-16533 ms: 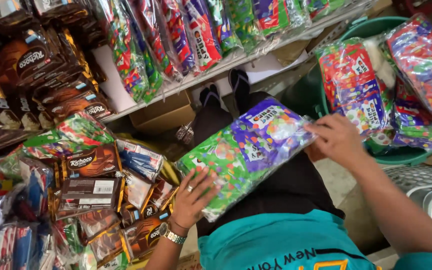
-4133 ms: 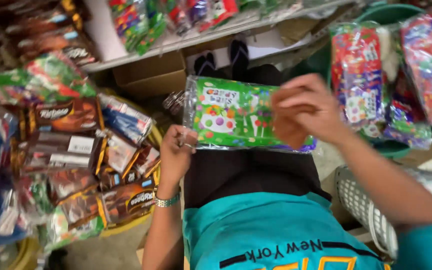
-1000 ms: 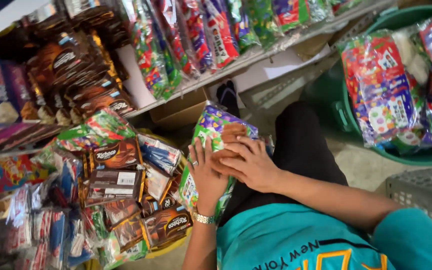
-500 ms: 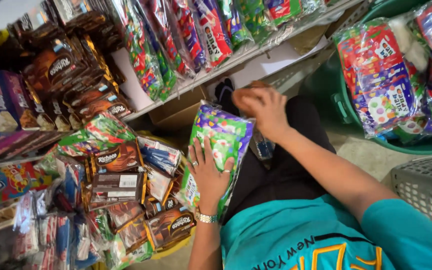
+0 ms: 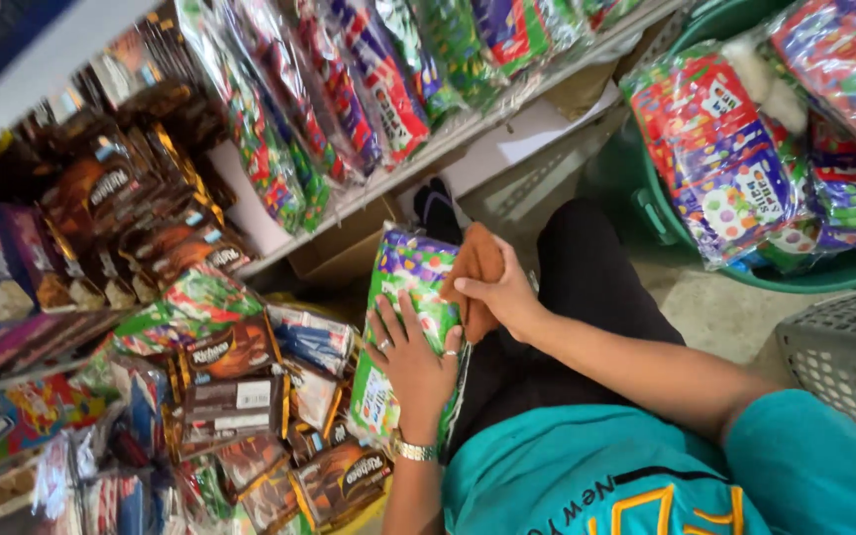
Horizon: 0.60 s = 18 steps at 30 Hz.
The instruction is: Organizing and sorting packets of candy and chocolate bars on shelves in a retail environment.
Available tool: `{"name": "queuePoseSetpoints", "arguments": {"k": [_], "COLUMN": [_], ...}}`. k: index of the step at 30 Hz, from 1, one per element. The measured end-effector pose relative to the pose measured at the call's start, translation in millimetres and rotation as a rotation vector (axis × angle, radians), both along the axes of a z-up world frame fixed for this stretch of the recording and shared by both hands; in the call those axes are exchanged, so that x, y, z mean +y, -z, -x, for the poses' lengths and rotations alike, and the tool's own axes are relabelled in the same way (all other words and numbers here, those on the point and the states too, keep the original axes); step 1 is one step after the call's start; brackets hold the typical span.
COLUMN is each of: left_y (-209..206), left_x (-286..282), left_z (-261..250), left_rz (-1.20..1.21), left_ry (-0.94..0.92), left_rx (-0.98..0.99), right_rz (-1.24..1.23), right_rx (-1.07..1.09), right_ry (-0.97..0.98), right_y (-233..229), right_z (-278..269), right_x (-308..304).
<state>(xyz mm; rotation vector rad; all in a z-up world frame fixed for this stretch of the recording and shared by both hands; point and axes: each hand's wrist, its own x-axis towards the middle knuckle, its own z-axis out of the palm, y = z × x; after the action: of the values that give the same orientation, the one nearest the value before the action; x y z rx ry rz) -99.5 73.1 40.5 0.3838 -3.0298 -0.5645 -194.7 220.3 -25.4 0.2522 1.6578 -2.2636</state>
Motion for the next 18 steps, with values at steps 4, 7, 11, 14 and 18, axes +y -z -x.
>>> {"name": "queuePoseSetpoints", "arguments": {"k": [4,7,11,14,18], "left_y": [-4.1,-18.5,-55.5,-113.5,-163.4], "left_x": [-5.0,-5.4,4.2,18.1,13.6], "left_z": [0.4,-3.3,-6.4,-9.9,-10.6], "left_rz": [-0.032,-0.169,-0.203,-0.500,-1.792], "left_ry": [-0.004,-0.010,0.020,0.023,0.174], "left_rx": [0.031,0.079,0.362,0.490,0.545], "right_rz": [0.057,0.136,0.157,0.180,0.124], "right_rx": [-0.007,0.076,0.277,0.799,1.316], "right_ry": [0.050,0.061,0.022,-0.291,-0.842], "right_y": [8.4,-20.6,-90.9,-189.2,-237.6], "right_z": [6.8,0.0,-9.7,7.1,14.0], "right_x": [-10.1,-12.1,3.0,21.0,25.8]}}
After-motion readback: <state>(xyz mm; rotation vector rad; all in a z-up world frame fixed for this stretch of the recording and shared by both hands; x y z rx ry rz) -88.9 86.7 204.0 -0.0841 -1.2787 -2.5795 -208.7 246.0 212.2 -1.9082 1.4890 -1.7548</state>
